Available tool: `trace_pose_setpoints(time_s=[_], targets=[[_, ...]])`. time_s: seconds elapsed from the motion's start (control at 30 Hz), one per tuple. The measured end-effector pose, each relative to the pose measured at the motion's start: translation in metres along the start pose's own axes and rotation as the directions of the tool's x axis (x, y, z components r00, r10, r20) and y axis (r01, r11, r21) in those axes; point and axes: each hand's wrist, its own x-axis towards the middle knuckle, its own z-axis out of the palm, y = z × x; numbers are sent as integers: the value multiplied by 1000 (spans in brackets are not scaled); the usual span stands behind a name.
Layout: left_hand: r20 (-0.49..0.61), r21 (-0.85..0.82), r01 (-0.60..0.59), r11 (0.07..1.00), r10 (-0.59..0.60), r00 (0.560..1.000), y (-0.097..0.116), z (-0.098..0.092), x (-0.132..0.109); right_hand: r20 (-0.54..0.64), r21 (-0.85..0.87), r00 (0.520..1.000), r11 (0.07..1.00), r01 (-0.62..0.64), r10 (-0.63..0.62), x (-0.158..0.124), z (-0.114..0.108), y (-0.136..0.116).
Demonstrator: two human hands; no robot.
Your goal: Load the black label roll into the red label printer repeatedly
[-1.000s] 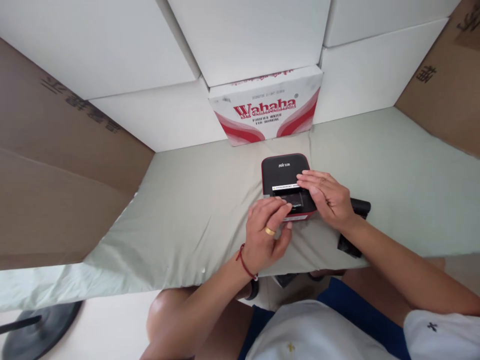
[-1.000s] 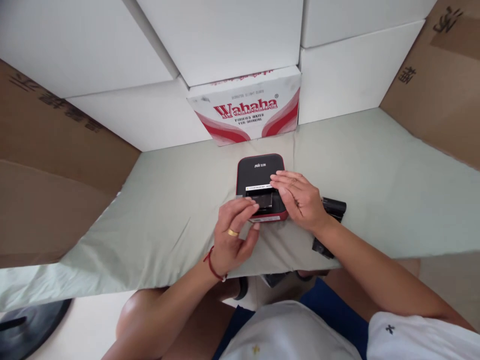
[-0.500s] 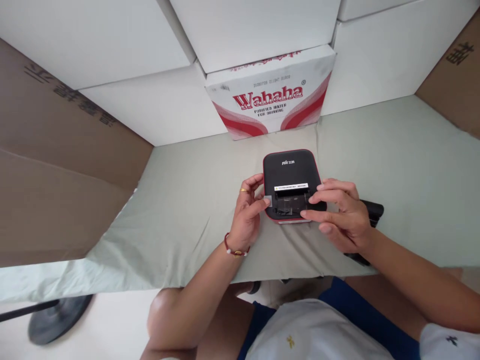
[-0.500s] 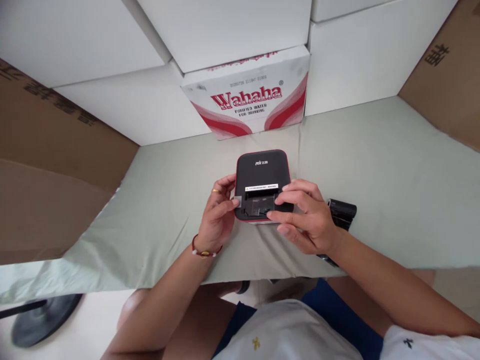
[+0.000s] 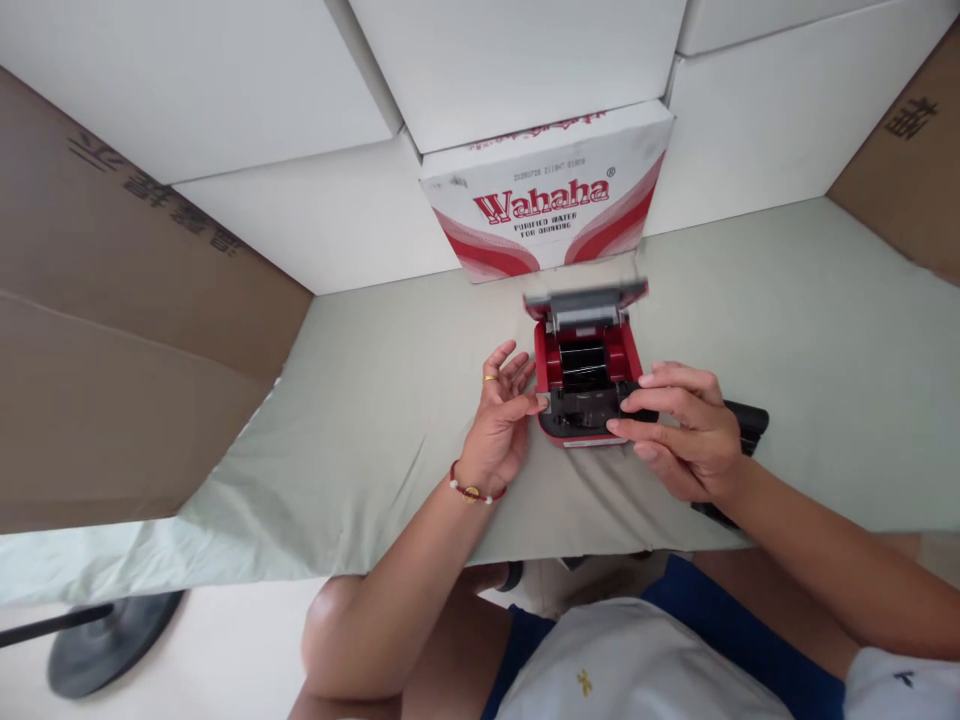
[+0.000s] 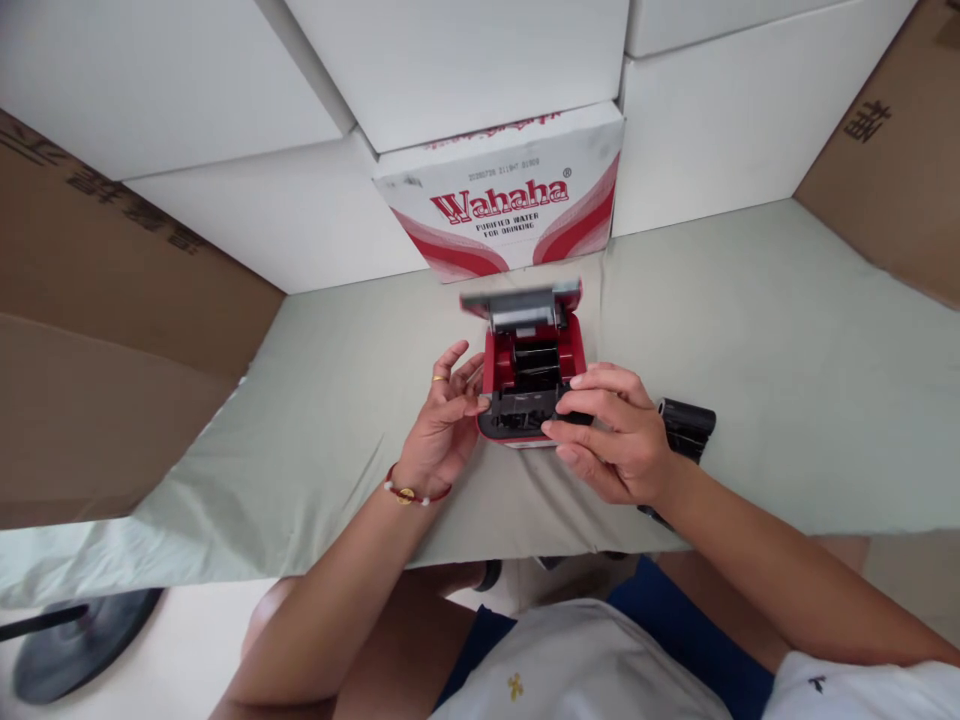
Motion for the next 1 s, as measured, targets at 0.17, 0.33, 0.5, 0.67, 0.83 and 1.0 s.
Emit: trace_pose_setpoints(time_s=[0.17,0.33,0.5,0.67,0.83,1.0], targets=[[24,-50,7,999,-5,1000,-4,0,4,180,206,981,972,-111,74,31,-17,-1],[54,-85,50,995,-45,998,-5,1,6,368,-83,814,888,-452,449,88,-20,12],[34,-99,36,994,-32,999,-6,1,7,568,-645,569,751,-141,595,115,17,31],[2,-99,44,994,-44,999,-6,1,7,582,-702,515,709,-71,629,117,39,36],[-15,-97,40,995,-41,999,-4,4,6,592,-703,488,707,-78,642,121,40,30],[-32,-91,35,995,-38,999,-2,7,4,615,-695,441,714,-88,654,127,39,25]])
